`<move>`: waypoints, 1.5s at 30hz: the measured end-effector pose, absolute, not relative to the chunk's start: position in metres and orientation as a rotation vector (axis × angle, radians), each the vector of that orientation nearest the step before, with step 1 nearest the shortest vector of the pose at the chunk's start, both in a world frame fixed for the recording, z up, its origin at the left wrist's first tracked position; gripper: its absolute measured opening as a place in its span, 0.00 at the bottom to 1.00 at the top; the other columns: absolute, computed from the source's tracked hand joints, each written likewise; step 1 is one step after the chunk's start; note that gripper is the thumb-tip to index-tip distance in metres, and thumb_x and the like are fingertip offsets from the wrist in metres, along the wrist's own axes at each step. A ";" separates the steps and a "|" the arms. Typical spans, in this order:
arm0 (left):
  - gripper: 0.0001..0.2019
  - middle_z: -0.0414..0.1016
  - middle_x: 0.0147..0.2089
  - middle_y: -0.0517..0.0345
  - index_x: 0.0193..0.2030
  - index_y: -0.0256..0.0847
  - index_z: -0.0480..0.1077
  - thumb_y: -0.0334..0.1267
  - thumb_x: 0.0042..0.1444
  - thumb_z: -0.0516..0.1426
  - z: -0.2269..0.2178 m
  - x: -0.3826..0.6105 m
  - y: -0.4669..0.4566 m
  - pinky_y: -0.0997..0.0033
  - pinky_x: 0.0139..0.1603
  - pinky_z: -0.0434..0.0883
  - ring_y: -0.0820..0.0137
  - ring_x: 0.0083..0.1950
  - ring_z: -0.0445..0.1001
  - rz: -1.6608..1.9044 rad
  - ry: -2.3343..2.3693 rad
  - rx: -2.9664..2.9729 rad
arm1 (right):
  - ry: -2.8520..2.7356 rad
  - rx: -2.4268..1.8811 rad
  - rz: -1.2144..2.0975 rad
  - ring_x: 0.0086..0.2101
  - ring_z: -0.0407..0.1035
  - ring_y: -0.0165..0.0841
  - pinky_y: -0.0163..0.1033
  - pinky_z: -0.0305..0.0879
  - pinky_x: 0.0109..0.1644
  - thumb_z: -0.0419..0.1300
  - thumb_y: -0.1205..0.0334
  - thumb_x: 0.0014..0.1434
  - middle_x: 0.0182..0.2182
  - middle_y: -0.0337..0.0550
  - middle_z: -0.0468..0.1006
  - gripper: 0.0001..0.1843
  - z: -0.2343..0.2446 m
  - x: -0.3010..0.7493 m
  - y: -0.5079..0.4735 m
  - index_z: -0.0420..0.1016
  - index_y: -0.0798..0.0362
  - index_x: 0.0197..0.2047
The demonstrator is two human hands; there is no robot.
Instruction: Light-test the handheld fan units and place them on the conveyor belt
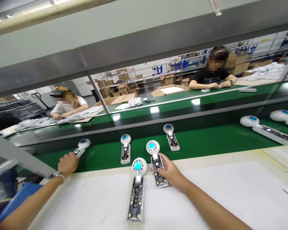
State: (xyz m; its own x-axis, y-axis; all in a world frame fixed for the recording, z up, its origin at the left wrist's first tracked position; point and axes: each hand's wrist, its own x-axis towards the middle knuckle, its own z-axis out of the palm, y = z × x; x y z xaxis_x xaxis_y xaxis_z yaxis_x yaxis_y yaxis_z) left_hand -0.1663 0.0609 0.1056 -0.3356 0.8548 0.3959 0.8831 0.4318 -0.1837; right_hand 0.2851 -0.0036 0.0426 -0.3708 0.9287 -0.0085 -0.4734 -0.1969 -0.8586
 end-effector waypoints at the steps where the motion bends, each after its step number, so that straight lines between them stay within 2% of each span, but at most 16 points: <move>1: 0.21 0.65 0.40 0.36 0.43 0.24 0.62 0.41 0.57 0.40 0.106 -0.157 0.048 0.62 0.33 0.63 0.52 0.42 0.64 -0.056 -2.207 -1.509 | -0.990 -0.683 1.755 0.44 0.69 0.44 0.49 0.65 0.48 0.67 0.58 0.46 0.51 0.50 0.62 0.37 0.043 0.285 -0.004 0.51 0.47 0.54; 3: 0.21 0.65 0.39 0.39 0.48 0.25 0.61 0.42 0.58 0.41 0.106 -0.138 0.018 0.64 0.36 0.63 0.56 0.40 0.65 0.022 -2.116 -1.582 | -0.994 -0.693 1.748 0.44 0.69 0.44 0.49 0.65 0.48 0.67 0.58 0.45 0.52 0.50 0.62 0.37 0.045 0.285 -0.005 0.51 0.47 0.54; 6: 0.24 0.66 0.38 0.39 0.54 0.21 0.56 0.41 0.60 0.38 0.105 -0.115 -0.026 0.62 0.39 0.63 0.57 0.38 0.66 0.134 -2.002 -1.668 | -0.995 -0.708 1.737 0.44 0.69 0.44 0.50 0.65 0.48 0.67 0.58 0.44 0.49 0.49 0.65 0.37 0.050 0.285 -0.008 0.52 0.47 0.54; 11: 0.24 0.66 0.39 0.39 0.53 0.24 0.57 0.42 0.59 0.39 0.091 -0.104 -0.070 0.60 0.37 0.64 0.56 0.38 0.66 0.098 -2.220 -1.688 | -0.994 -0.704 1.725 0.44 0.69 0.44 0.51 0.64 0.49 0.67 0.60 0.44 0.46 0.47 0.68 0.36 0.055 0.286 -0.011 0.54 0.47 0.52; 13: 0.24 0.65 0.41 0.37 0.54 0.23 0.57 0.42 0.59 0.39 0.089 -0.098 -0.074 0.58 0.39 0.65 0.54 0.40 0.66 0.011 -2.229 -1.670 | -0.986 -0.697 1.720 0.43 0.70 0.44 0.51 0.65 0.49 0.67 0.60 0.44 0.45 0.45 0.69 0.35 0.054 0.286 -0.011 0.55 0.47 0.52; 17: 0.25 0.61 0.52 0.34 0.55 0.25 0.57 0.44 0.57 0.44 0.092 -0.056 -0.076 0.53 0.52 0.60 0.51 0.53 0.60 -0.277 -2.089 -1.805 | -0.979 -0.688 1.714 0.43 0.70 0.44 0.51 0.65 0.48 0.68 0.59 0.42 0.43 0.45 0.70 0.35 0.051 0.286 -0.009 0.56 0.48 0.52; 21: 0.29 0.57 0.58 0.40 0.60 0.35 0.50 0.50 0.56 0.46 0.091 0.013 -0.097 0.53 0.57 0.60 0.56 0.59 0.57 -0.497 -2.124 -2.300 | -0.973 -0.665 1.733 0.43 0.70 0.44 0.51 0.66 0.48 0.67 0.61 0.43 0.43 0.45 0.71 0.35 0.051 0.288 -0.010 0.55 0.47 0.52; 25: 0.35 0.41 0.67 0.49 0.64 0.50 0.41 0.50 0.52 0.51 0.082 0.063 -0.123 0.49 0.61 0.57 0.54 0.65 0.47 -0.463 -1.948 -2.785 | -0.890 -0.684 1.750 0.40 0.72 0.41 0.48 0.68 0.45 0.66 0.63 0.44 0.40 0.43 0.74 0.30 0.055 0.291 -0.010 0.59 0.48 0.49; 28: 0.33 0.33 0.68 0.53 0.65 0.51 0.37 0.48 0.55 0.49 0.075 0.073 -0.125 0.48 0.62 0.54 0.56 0.67 0.41 -0.417 -1.938 -2.864 | -0.790 -0.732 1.819 0.32 0.74 0.38 0.43 0.70 0.39 0.61 0.52 0.49 0.28 0.42 0.76 0.16 0.059 0.295 -0.006 0.66 0.53 0.38; 29: 0.32 0.32 0.69 0.53 0.65 0.51 0.37 0.48 0.56 0.47 0.073 0.073 -0.122 0.47 0.62 0.53 0.56 0.67 0.40 -0.415 -1.952 -2.845 | -0.769 -0.731 1.851 0.28 0.73 0.37 0.42 0.70 0.35 0.57 0.46 0.51 0.25 0.42 0.75 0.18 0.061 0.297 -0.004 0.67 0.53 0.34; 31: 0.32 0.32 0.68 0.51 0.65 0.49 0.38 0.49 0.56 0.46 0.067 0.070 -0.110 0.47 0.62 0.53 0.56 0.67 0.40 -0.436 -1.947 -2.787 | -0.763 -0.706 1.897 0.25 0.72 0.37 0.40 0.70 0.29 0.48 0.36 0.52 0.21 0.43 0.74 0.27 0.063 0.302 0.001 0.68 0.54 0.28; 34: 0.30 0.38 0.68 0.47 0.65 0.44 0.40 0.47 0.57 0.45 0.060 0.065 -0.078 0.50 0.62 0.54 0.56 0.67 0.43 -0.531 -1.889 -2.677 | -0.785 -0.718 1.885 0.23 0.71 0.37 0.39 0.69 0.26 0.45 0.32 0.51 0.19 0.45 0.73 0.32 0.062 0.309 0.009 0.68 0.54 0.26; 37: 0.27 0.47 0.65 0.41 0.62 0.36 0.48 0.45 0.58 0.45 0.060 0.059 -0.030 0.51 0.62 0.53 0.55 0.65 0.48 -0.573 -1.898 -2.527 | -0.762 -0.832 1.707 0.24 0.72 0.37 0.40 0.71 0.29 0.51 0.36 0.51 0.22 0.46 0.75 0.27 0.056 0.318 0.024 0.69 0.55 0.30; 40: 0.23 0.49 0.64 0.39 0.57 0.33 0.56 0.43 0.57 0.47 0.072 0.041 0.021 0.50 0.63 0.48 0.52 0.66 0.44 -0.592 -1.986 -2.302 | -0.888 -1.007 1.299 0.33 0.73 0.41 0.44 0.71 0.38 0.61 0.46 0.48 0.32 0.46 0.77 0.23 0.047 0.336 0.047 0.67 0.53 0.41; 42: 0.24 0.49 0.63 0.36 0.54 0.32 0.58 0.46 0.55 0.49 0.083 0.019 0.047 0.52 0.63 0.47 0.52 0.65 0.44 -0.593 -2.142 -2.157 | -0.959 -1.107 1.047 0.41 0.71 0.44 0.48 0.68 0.46 0.64 0.51 0.46 0.41 0.49 0.75 0.31 0.043 0.353 0.065 0.61 0.52 0.50; 45: 0.21 0.53 0.59 0.27 0.50 0.25 0.59 0.44 0.57 0.47 0.098 -0.025 0.067 0.50 0.60 0.50 0.49 0.63 0.50 -0.605 -2.328 -1.969 | -0.919 -1.245 0.808 0.53 0.59 0.50 0.53 0.53 0.58 0.63 0.58 0.46 0.54 0.62 0.63 0.41 0.044 0.380 0.087 0.49 0.60 0.59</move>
